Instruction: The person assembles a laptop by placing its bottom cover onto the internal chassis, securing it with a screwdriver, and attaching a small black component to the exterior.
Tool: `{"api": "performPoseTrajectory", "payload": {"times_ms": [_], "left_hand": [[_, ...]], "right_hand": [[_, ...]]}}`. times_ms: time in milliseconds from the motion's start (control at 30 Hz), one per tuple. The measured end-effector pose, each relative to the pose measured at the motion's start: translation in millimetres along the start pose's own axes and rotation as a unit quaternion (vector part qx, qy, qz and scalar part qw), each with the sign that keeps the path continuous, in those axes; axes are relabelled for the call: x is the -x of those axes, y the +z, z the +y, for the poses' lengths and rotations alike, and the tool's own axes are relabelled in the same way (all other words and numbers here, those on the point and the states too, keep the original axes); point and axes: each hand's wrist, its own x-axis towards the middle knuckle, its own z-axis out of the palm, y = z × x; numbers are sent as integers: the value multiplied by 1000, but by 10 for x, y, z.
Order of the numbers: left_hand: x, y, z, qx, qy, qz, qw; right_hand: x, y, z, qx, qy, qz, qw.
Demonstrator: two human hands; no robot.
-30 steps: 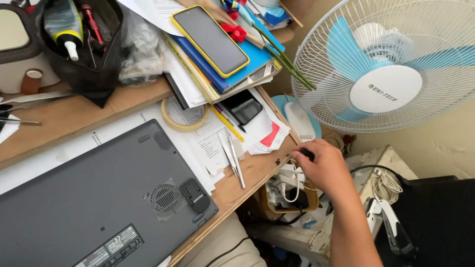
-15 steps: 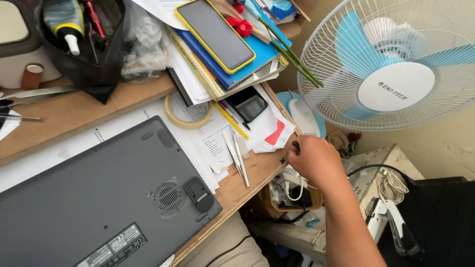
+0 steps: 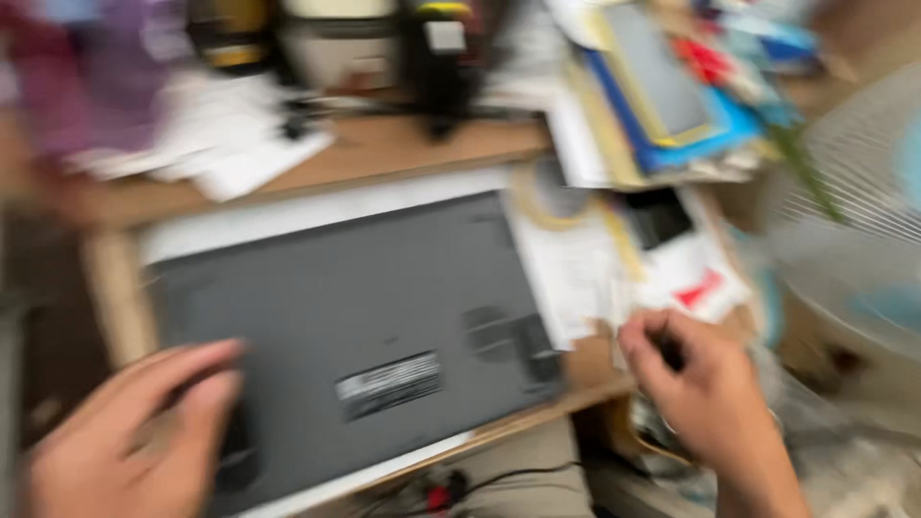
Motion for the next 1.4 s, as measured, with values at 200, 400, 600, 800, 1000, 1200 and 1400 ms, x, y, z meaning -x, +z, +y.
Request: {"api": "performPoseTrajectory", "payload": {"times_ms": [200,400,600,800,1000,1200,1400], "left_hand": [[81,-137,-207,91,141,9,986],[198,-221,-399,110,153,-1,982],[214,-275,-517,123,161,1,979],[190,-251,-453,117,175,0,977],[189,-240,-428,104,178,-7,978],[209,-224,-380,106,177,-8,978],[231,-72,-105,134,231,-35,963]], "right_hand": [[457,697,-811,-81,-299,-120,943],[676,967,-1060,41,-468,-104,876],[697,991,-1051,60,-469,-96,876],[667,933,-1140,62,-488,-86,866],[655,828,-1180,11,-526,-109,844],[742,741,-960,123,-553,-69,821],[563,368,-985,10,-225,-292,930]]}}
